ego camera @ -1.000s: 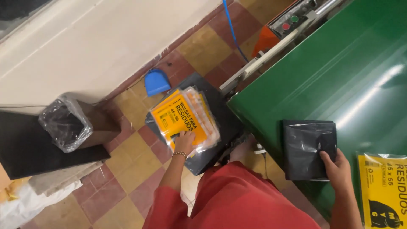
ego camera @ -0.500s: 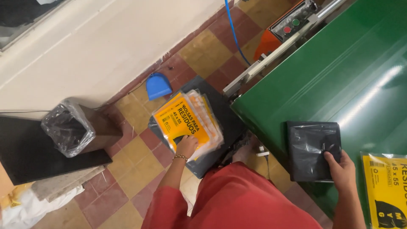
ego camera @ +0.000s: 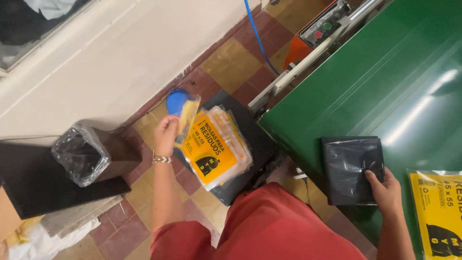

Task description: Collecting plastic bags from a conveyor belt, folding them, and placing them into yellow printed sleeves for retail.

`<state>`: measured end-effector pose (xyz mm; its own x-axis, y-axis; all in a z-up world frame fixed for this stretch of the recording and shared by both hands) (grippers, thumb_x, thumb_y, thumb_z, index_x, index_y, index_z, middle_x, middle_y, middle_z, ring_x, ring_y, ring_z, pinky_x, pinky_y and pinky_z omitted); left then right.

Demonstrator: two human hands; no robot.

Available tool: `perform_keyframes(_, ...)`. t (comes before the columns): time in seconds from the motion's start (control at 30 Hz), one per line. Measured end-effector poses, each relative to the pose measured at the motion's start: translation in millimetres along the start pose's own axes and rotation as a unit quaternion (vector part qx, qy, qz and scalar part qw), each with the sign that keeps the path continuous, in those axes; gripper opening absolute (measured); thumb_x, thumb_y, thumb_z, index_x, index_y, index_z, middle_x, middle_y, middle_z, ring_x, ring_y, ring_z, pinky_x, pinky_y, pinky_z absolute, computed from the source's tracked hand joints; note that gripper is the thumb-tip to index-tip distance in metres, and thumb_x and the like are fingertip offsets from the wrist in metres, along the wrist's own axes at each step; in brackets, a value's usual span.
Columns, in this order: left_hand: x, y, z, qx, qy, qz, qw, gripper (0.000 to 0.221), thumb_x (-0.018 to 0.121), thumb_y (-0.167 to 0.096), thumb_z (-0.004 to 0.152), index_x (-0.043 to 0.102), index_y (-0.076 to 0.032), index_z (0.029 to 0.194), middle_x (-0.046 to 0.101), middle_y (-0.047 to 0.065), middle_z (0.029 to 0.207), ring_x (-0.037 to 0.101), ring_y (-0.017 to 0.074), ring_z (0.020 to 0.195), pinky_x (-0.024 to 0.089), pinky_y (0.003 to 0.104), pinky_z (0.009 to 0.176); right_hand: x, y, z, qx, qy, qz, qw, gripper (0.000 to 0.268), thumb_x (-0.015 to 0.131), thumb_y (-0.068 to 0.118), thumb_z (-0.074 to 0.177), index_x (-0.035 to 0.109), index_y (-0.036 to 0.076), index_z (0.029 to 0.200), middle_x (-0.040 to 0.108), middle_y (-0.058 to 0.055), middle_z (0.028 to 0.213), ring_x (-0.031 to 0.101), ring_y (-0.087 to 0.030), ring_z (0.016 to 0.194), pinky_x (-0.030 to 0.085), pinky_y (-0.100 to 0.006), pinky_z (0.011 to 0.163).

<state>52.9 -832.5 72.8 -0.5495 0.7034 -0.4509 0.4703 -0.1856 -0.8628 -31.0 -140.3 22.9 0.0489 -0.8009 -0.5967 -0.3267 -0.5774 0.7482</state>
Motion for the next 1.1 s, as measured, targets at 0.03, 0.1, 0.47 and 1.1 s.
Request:
perform_keyframes(0.03,2.3,-16.7,-3.9,0.003,0.003,0.001,1.0,0.017,0.056,-0.018,0.099,0.072,-0.021,0.094,0.069,-0.007,0.089,0.058,0.0074,0.078,0.052,0.026,0.07,0.0,5.7,-3.4,0.001,-0.004,0.002,1.0,0.029,0.065,0.023,0.097,0.067,0.002,0.116,0.067,-0.007,0.101,0.056,-0.017,0.094,0.043,-0.033,0.081)
perform_keyframes(0.1,7.5,-52.3,-11.8,0.025,-0.009,-0.197,0.98,0.013,0.06,-0.011,0.097,0.071,-0.016,0.092,0.07,-0.005,0.092,0.065,0.0101,0.089,0.058,0.026,0.076,-0.5,15.8,-8.8,0.003,-0.003,0.015,1.0,0.029,0.065,0.022,0.097,0.067,0.003,0.118,0.068,-0.008,0.102,0.057,-0.016,0.094,0.044,-0.033,0.08)
perform_keyframes(0.47,359.4,-215.8,-208.2,0.674,0.109,0.109,0.722,0.009,0.071,-0.015,0.081,0.065,-0.022,0.082,0.054,-0.005,0.08,0.06,0.0165,0.086,0.054,0.027,0.069,-20.7,-12.6,-82.0,0.036,-0.056,0.144,0.987,0.023,0.064,0.013,0.097,0.067,0.001,0.117,0.07,-0.023,0.097,0.061,-0.028,0.094,0.051,-0.05,0.086)
perform_keyframes(1.1,514.9,-164.4,-262.9,0.563,0.436,0.183,0.678,0.004,0.066,-0.02,0.084,0.062,-0.02,0.081,0.058,0.003,0.078,0.065,0.0271,0.085,0.057,0.039,0.078,-19.0,-62.0,-135.9,0.146,-0.242,0.392,0.875,0.032,0.057,0.011,0.098,0.062,0.008,0.13,0.063,-0.012,0.11,0.055,-0.022,0.098,0.048,-0.039,0.089)
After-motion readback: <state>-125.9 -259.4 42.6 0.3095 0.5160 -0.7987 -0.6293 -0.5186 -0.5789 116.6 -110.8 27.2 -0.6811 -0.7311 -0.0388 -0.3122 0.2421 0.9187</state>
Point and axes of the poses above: each hand's wrist, its own z-axis towards the middle knuckle, its own x-axis out of the palm, y = z × x, the point moved 6 cm from there along z, towards the middle knuckle
